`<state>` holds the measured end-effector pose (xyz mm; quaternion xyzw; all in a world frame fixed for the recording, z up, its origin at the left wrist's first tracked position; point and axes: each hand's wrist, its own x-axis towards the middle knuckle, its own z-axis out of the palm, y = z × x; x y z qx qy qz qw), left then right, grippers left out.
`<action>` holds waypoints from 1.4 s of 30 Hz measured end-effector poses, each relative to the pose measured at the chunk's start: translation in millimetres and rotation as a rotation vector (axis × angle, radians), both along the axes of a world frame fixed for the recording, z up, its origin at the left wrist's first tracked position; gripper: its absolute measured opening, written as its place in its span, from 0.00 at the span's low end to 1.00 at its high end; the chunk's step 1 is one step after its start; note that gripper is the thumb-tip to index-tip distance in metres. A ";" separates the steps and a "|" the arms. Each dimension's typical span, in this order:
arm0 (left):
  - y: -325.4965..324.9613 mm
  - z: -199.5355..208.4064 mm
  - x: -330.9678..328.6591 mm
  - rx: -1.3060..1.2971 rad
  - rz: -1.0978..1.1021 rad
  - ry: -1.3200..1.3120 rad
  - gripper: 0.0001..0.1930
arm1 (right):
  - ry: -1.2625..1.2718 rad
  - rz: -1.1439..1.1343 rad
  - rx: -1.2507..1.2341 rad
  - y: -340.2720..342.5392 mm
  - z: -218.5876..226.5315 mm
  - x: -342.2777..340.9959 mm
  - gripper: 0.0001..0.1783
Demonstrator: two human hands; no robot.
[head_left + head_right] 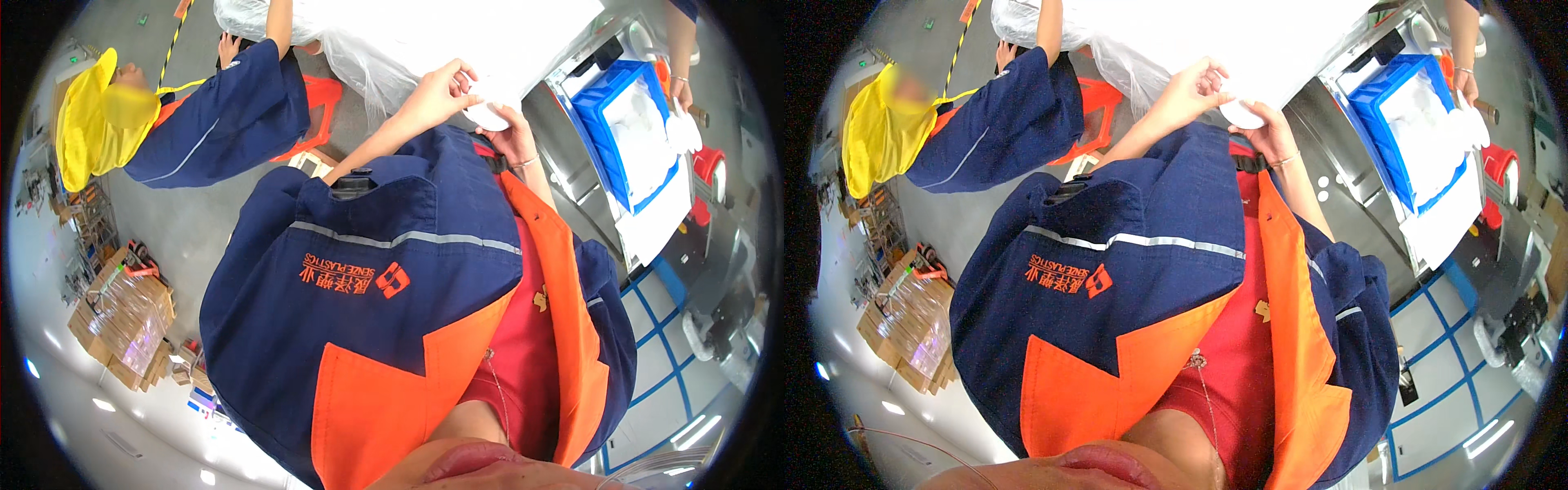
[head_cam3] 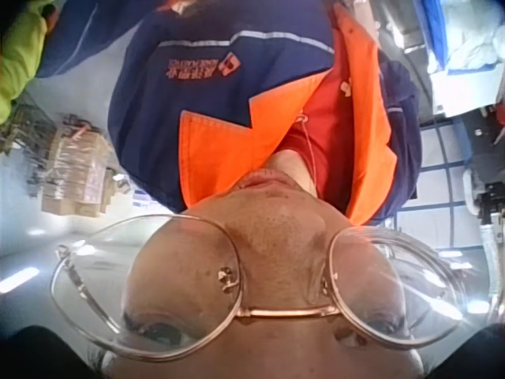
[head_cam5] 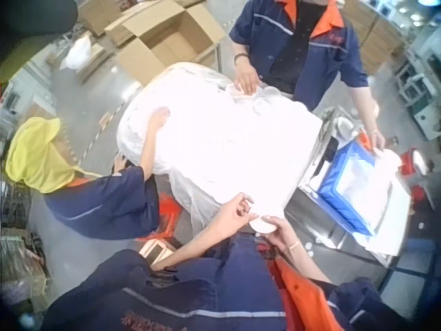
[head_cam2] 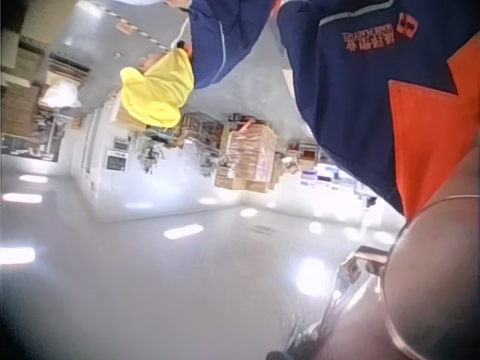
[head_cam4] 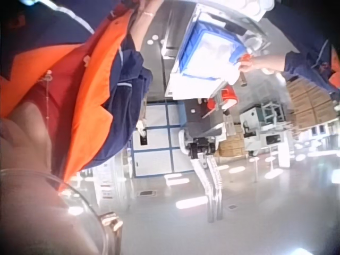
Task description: Manually assembling or inspecting white circular plastic components at a factory table.
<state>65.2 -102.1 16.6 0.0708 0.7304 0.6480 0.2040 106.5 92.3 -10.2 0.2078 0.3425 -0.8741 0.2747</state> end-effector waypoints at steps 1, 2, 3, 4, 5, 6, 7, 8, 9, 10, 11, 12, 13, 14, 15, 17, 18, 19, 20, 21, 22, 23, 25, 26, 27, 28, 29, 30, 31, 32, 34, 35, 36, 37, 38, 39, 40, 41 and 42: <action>-1.0 -0.3 -0.1 -0.003 0.016 0.000 0.18 | 0.039 0.043 -0.034 -0.4 1.4 -5.3 0.22; -1.9 0.0 -1.0 -0.009 0.049 -0.057 0.16 | 0.078 0.086 -0.068 -0.7 2.6 -9.7 0.23; -1.6 3.3 -3.9 -0.009 0.079 -0.112 0.15 | 0.080 0.100 -0.066 0.4 2.5 -14.1 0.23; -0.4 2.6 -5.4 -0.007 0.093 -0.108 0.15 | 0.096 0.137 -0.080 1.4 2.7 -18.5 0.24; 1.7 1.0 -6.5 0.038 0.123 -0.100 0.13 | 0.112 0.175 -0.095 2.1 3.0 -23.2 0.25; 3.3 -0.5 -8.4 0.083 0.153 -0.090 0.12 | 0.139 0.214 -0.134 2.1 4.0 -28.3 0.28; 3.8 -3.9 -10.3 0.083 0.167 -0.083 0.12 | 0.145 0.228 -0.136 3.1 6.1 -32.0 0.28; 4.0 -8.8 -12.3 0.131 0.138 -0.082 0.11 | 0.141 0.237 -0.137 4.7 9.2 -32.8 0.29; 3.6 -11.9 -15.0 0.176 0.107 -0.078 0.11 | 0.139 0.247 -0.139 5.6 12.6 -35.4 0.31; 3.0 -14.8 -16.9 0.146 0.067 -0.107 0.10 | 0.143 0.264 -0.126 8.0 11.5 -37.9 0.33; 2.5 -17.7 -18.6 0.141 0.077 -0.097 0.10 | 0.151 0.274 -0.131 8.8 12.0 -40.2 0.33; 3.0 -20.1 -19.8 0.118 0.108 -0.038 0.09 | 0.129 0.239 -0.144 10.0 12.9 -41.2 0.32; 3.1 -22.8 -21.6 0.094 0.136 0.021 0.09 | 0.106 0.201 -0.157 11.2 11.8 -43.8 0.31; 1.3 -25.9 -23.7 0.041 0.219 0.040 0.08 | 0.077 0.167 -0.166 12.8 6.9 -49.8 0.26; 0.0 -31.2 -27.6 0.044 0.209 0.040 0.08 | 0.078 0.157 -0.164 19.6 -1.1 -54.0 0.26; -21.5 -36.8 -40.8 0.272 0.416 -0.139 0.06 | 0.065 0.120 0.052 25.6 -9.6 -62.5 0.19; -42.6 -46.1 -50.4 0.089 0.508 -0.081 0.06 | 0.065 0.115 0.049 25.2 -10.6 -64.3 0.19; -67.2 -53.9 -64.5 -0.092 0.594 -0.018 0.06 | 0.035 0.092 0.025 24.1 -10.2 -67.5 0.16; -89.2 -57.8 -74.7 -0.307 0.701 0.111 0.07 | 0.003 0.067 0.002 23.7 -10.8 -69.6 0.13; -110.5 -59.7 -80.7 -0.526 0.808 0.243 0.08 | 0.001 0.065 -0.002 22.5 -10.0 -70.0 0.13; -128.3 -66.3 -86.7 -0.671 0.807 0.214 0.09 | -0.016 0.058 -0.002 21.3 -10.1 -70.9 0.13; -140.2 -72.9 -91.1 -0.817 0.804 0.184 0.10 | -0.033 0.052 -0.001 20.3 -11.0 -71.7 0.12; -146.6 -78.0 -99.3 -0.854 0.781 0.198 0.11 | -0.029 0.054 -0.016 20.6 -14.9 -74.0 0.12; -150.5 -83.7 -103.9 -0.950 0.685 0.223 0.12 | -0.023 0.059 -0.028 20.1 -16.8 -75.6 0.11; -148.0 -84.6 -104.9 -1.038 0.578 0.244 0.12 | -0.031 0.054 -0.026 20.3 -16.9 -75.0 0.11; -145.6 -85.5 -104.2 -1.038 0.571 0.238 0.12 | -0.038 0.049 -0.014 20.5 -16.4 -74.9 0.11; -142.0 -85.3 -103.5 -1.049 0.628 0.273 0.14 | -0.044 0.045 0.000 20.8 -16.3 -73.7 0.11; -135.7 -81.7 -104.3 -1.057 0.684 0.314 0.16 | -0.048 0.040 0.001 23.0 -18.3 -72.9 0.11; -128.1 -80.1 -101.9 -1.055 0.678 0.312 0.16 | -0.054 0.017 0.012 26.6 -21.0 -71.7 0.10; -118.7 -79.0 -98.2 -1.089 0.524 0.372 0.19 | -0.060 -0.005 0.024 30.2 -23.3 -70.4 0.10; -105.8 -78.9 -95.7 -1.127 0.373 0.436 0.22 | -0.060 -0.020 0.009 30.8 -19.8 -74.2 0.10; -102.7 -85.4 -88.0 -1.218 0.301 0.482 0.24 | -0.061 -0.027 -0.009 27.7 -18.3 -76.0 0.10; -97.6 -88.8 -83.6 -1.300 0.221 0.527 0.26 | -0.064 -0.025 -0.010 25.7 -15.6 -77.0 0.10; -95.5 -91.6 -82.4 -1.302 0.221 0.524 0.26 | -0.057 -0.011 -0.017 23.0 -12.3 -78.3 0.10; -94.5 -94.1 -81.1 -1.305 0.219 0.493 0.26 | -0.050 0.004 -0.025 20.4 -10.4 -78.7 0.10; -88.9 -92.2 -80.9 -1.301 0.215 0.462 0.27 | -0.054 0.003 -0.020 21.9 -11.1 -78.1 0.10; -84.9 -89.9 -82.7 -1.297 0.213 0.458 0.27 | -0.060 0.012 -0.019 23.1 -12.6 -78.6 0.10; -82.3 -87.2 -86.8 -1.296 0.214 0.452 0.27 | -0.066 0.021 -0.019 24.3 -13.6 -79.2 0.10; -80.5 -82.6 -88.7 -1.297 0.217 0.444 0.27 | -0.070 0.024 -0.017 24.7 -15.0 -79.0 0.10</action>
